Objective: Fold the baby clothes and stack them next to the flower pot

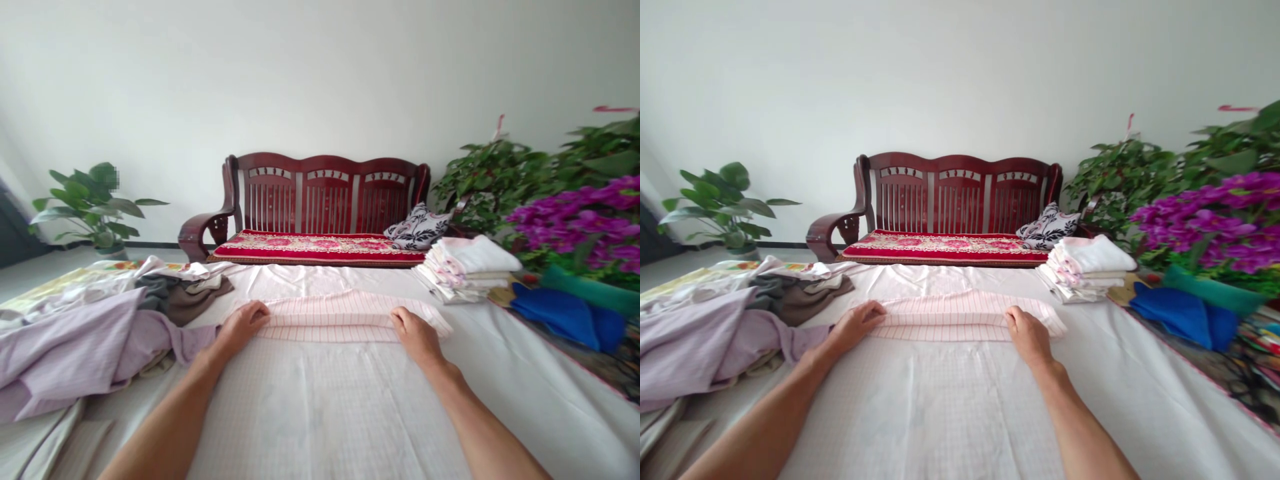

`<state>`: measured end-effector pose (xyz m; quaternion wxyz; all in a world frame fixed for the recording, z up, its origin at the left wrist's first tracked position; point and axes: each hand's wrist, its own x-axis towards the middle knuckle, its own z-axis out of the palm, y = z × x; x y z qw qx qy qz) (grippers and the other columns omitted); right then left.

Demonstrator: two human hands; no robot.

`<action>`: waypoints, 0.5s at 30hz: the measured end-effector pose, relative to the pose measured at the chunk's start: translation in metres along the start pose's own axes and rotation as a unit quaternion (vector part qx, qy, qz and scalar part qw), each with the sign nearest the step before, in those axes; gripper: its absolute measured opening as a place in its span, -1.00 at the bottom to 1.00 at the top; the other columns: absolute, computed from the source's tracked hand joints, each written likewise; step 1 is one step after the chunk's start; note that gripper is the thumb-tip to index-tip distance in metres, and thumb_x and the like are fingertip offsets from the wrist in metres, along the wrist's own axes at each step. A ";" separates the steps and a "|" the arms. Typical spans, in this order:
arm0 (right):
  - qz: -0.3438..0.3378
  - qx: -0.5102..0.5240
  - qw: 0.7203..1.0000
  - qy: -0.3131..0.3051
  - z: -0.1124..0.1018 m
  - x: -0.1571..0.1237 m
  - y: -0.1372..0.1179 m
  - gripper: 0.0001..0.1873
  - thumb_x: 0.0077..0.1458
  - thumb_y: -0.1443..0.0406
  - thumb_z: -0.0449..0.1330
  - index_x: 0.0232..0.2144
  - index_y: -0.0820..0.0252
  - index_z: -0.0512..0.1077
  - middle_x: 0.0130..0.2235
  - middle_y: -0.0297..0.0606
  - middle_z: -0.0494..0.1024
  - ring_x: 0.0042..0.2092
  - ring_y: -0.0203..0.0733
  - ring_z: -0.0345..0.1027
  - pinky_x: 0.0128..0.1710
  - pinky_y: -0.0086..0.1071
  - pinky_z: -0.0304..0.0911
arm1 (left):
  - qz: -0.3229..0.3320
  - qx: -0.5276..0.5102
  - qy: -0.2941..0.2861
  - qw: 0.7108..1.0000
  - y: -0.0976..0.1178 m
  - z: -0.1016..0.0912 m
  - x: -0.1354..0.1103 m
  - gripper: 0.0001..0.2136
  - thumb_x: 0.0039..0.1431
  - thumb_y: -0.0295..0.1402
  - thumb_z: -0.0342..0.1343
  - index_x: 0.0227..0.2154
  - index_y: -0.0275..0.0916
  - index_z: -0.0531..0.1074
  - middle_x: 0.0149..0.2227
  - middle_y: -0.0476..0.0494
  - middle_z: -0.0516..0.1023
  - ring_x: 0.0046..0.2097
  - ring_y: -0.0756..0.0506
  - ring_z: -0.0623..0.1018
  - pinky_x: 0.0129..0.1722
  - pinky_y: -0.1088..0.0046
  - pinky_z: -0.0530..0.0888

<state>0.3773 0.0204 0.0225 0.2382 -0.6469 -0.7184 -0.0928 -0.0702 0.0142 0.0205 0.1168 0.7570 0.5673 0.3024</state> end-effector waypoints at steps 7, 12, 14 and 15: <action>-0.083 0.003 0.996 0.029 -0.004 -0.002 -0.014 -0.78 0.23 0.26 0.01 -0.33 0.11 0.46 -0.32 -0.21 0.59 -0.22 -0.11 0.43 -0.23 -0.32 0.17 | -0.041 0.164 0.074 0.983 0.015 -0.018 0.003 -0.79 0.28 -0.30 -0.07 -0.32 -0.19 0.46 -0.27 -0.18 0.59 -0.15 -0.19 0.53 -0.10 0.32 0.37; -0.198 0.075 0.977 -0.004 -0.013 -0.012 -0.051 -0.86 0.20 0.26 0.12 -0.25 0.10 0.48 -0.20 -0.21 0.61 -0.11 -0.09 0.41 -0.09 -0.26 0.20 | -0.050 0.141 -0.003 0.989 0.035 -0.019 0.008 -0.78 0.27 -0.18 0.01 -0.27 -0.17 0.50 -0.25 -0.14 0.60 -0.14 -0.20 0.53 -0.11 0.33 0.38; -0.235 0.098 0.966 -0.035 -0.015 -0.017 -0.064 -0.86 0.19 0.26 0.16 -0.22 0.09 0.49 -0.18 -0.23 0.61 -0.10 -0.10 0.41 -0.08 -0.26 0.22 | -0.001 0.125 -0.065 0.990 0.033 -0.021 0.006 -0.78 0.13 -0.15 0.18 -0.24 -0.13 0.53 -0.17 -0.13 0.59 -0.06 -0.22 0.51 -0.01 0.31 0.36; -0.245 0.106 0.963 -0.045 -0.015 -0.018 -0.069 -0.85 0.18 0.26 0.18 -0.20 0.08 0.50 -0.16 -0.23 0.61 -0.09 -0.10 0.41 -0.07 -0.25 0.23 | 0.010 0.127 -0.081 0.989 0.029 -0.023 0.004 -0.75 0.06 -0.16 0.24 -0.22 -0.11 0.54 -0.14 -0.13 0.58 -0.04 -0.23 0.50 0.02 0.29 0.35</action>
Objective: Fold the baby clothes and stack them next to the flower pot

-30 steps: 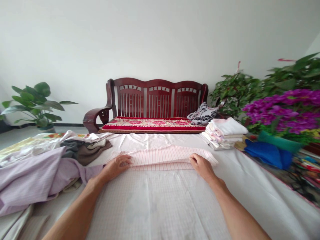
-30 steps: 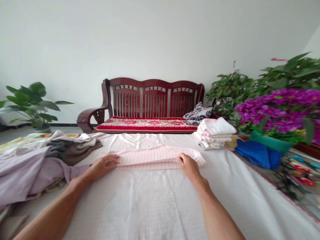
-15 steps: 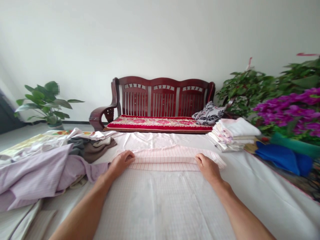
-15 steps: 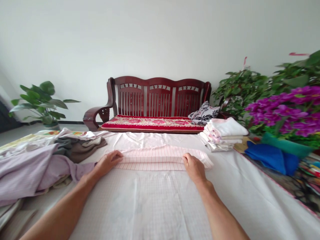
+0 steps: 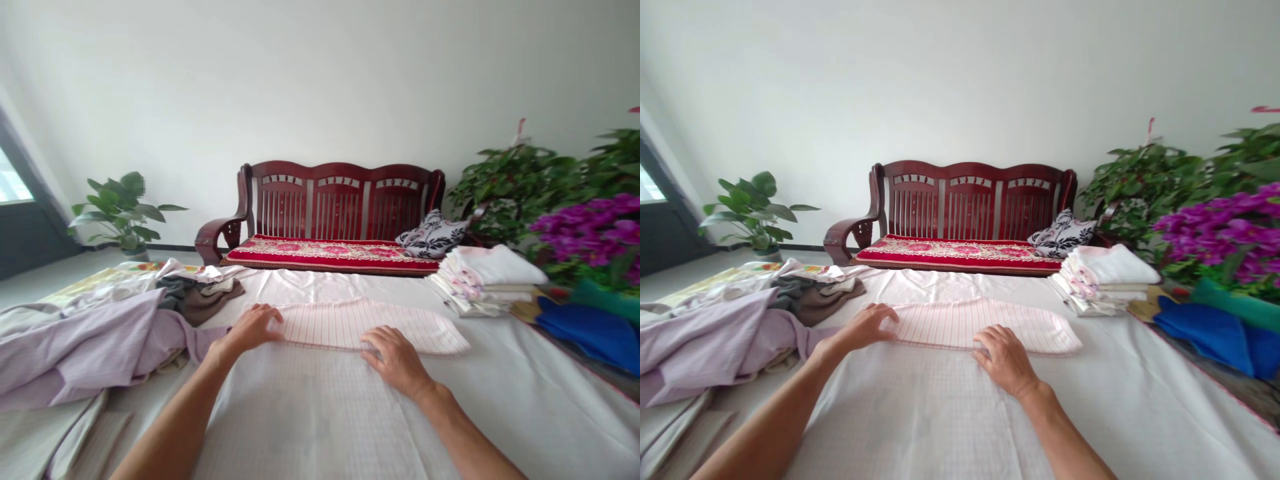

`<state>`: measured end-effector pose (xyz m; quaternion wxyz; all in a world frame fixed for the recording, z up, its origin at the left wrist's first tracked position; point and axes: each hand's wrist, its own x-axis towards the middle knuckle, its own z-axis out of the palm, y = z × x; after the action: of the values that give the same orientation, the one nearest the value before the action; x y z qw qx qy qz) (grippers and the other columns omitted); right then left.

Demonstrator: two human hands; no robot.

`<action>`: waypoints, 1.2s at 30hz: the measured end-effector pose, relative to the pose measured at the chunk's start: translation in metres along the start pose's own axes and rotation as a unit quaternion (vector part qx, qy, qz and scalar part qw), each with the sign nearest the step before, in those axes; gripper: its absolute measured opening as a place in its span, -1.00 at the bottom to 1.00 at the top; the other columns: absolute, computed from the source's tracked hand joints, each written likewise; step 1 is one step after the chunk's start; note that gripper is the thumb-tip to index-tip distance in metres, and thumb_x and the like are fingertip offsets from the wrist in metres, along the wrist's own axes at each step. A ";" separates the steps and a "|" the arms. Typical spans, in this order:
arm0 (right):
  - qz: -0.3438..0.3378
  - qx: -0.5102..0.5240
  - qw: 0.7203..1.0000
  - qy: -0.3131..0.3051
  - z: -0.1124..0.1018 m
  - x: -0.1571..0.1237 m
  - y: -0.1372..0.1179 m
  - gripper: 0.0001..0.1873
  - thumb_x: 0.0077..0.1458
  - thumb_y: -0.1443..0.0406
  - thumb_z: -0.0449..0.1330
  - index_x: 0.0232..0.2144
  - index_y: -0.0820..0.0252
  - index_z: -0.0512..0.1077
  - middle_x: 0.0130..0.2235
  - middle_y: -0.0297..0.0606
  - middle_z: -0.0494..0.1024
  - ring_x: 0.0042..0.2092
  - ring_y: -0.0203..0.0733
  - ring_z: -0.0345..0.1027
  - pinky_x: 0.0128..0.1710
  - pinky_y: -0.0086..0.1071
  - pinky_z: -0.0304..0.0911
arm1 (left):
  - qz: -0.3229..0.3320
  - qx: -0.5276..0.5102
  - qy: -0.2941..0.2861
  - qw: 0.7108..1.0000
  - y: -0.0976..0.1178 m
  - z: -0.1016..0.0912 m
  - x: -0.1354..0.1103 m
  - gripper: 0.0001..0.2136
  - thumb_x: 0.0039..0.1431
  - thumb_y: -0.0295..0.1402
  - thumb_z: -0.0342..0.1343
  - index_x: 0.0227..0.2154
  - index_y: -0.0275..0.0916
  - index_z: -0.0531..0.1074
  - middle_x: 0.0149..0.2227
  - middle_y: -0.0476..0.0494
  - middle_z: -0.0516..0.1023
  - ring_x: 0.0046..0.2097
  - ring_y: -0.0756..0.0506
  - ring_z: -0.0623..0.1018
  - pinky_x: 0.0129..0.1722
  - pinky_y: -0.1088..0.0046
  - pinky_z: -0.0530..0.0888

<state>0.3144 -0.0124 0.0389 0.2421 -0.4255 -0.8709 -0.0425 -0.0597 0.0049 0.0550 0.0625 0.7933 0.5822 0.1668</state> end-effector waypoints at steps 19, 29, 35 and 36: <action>-0.011 0.082 0.997 -0.006 0.007 -0.005 0.006 -0.67 0.32 0.22 -0.01 -0.32 0.09 0.54 -0.24 -0.25 0.61 -0.16 -0.17 0.46 -0.10 -0.30 0.32 | -0.270 0.052 0.100 0.956 -0.050 0.009 -0.014 -0.45 0.16 -0.17 0.09 0.13 -0.44 0.32 0.04 -0.52 0.49 0.08 -0.33 0.51 0.01 0.28 0.38; -0.010 0.084 0.996 0.006 0.012 -0.005 0.008 -0.71 0.30 0.24 0.02 -0.37 0.08 0.51 -0.26 -0.25 0.60 -0.18 -0.16 0.45 -0.14 -0.30 0.32 | -0.301 0.019 0.071 0.951 -0.043 0.001 -0.012 -0.63 0.20 -0.14 0.03 -0.07 -0.29 0.48 -0.07 -0.33 0.60 -0.04 -0.28 0.57 -0.20 0.34 0.39; -0.011 0.092 0.996 0.012 0.013 -0.004 0.008 -0.74 0.28 0.25 0.05 -0.38 0.06 0.50 -0.28 -0.27 0.59 -0.19 -0.16 0.46 -0.16 -0.31 0.32 | -0.277 0.152 0.141 0.938 -0.023 -0.009 -0.019 -0.68 0.29 -0.25 -0.09 -0.28 -0.18 0.59 -0.11 -0.24 0.57 -0.11 -0.23 0.54 -0.15 0.30 0.34; -0.009 0.094 0.995 0.013 0.013 -0.004 0.008 -0.74 0.27 0.25 0.06 -0.39 0.06 0.51 -0.28 -0.28 0.59 -0.19 -0.15 0.46 -0.16 -0.30 0.33 | -0.266 0.165 0.157 0.937 -0.020 -0.010 -0.019 -0.70 0.29 -0.26 -0.07 -0.29 -0.17 0.59 -0.12 -0.22 0.57 -0.11 -0.23 0.53 -0.13 0.30 0.33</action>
<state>0.3177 -0.0068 0.0246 0.2918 -0.3923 -0.8717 0.0320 -0.0863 -0.0079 0.0549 -0.1193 0.5725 0.7937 0.1677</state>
